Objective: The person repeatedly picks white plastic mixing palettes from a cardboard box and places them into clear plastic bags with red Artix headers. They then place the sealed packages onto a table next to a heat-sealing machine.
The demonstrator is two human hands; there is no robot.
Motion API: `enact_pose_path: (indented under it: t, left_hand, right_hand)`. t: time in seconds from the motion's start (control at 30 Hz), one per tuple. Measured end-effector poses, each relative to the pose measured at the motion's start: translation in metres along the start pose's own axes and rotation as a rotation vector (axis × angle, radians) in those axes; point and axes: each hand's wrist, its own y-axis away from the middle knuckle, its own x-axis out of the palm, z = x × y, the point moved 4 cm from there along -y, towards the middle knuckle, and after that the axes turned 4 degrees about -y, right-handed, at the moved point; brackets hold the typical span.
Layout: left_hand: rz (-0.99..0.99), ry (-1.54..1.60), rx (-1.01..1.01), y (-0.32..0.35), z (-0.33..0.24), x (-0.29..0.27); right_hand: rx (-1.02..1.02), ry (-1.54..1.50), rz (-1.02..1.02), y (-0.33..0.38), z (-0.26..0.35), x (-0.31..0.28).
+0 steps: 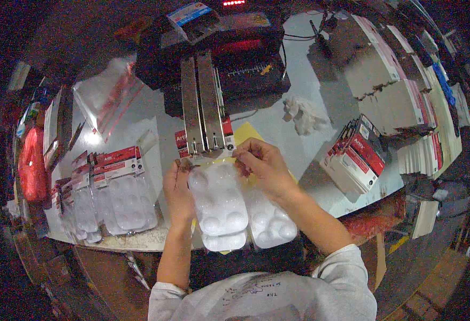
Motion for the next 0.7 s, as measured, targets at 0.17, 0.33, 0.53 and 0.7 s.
enact_pose_path:
  t: [0.17,0.33,0.53,0.7]
  left_hand:
    - [0.024,0.079,-0.034,-0.007,0.017,0.005]
    - [0.017,-0.23,0.042,-0.004,0.013,-0.018]
    - [-0.46,-0.97,0.332,0.006,-0.014,-0.097]
    - [-0.112,-0.776,0.24,0.034,0.008,-0.044]
  right_hand:
    - [-0.043,0.127,-0.03,-0.006,-0.009,-0.005]
    - [-0.323,0.534,-0.174,0.014,0.03,-0.014]
    - [-0.623,1.159,-0.616,0.081,0.122,-0.14]
    - [-0.469,1.558,-0.376,0.083,0.106,-0.191]
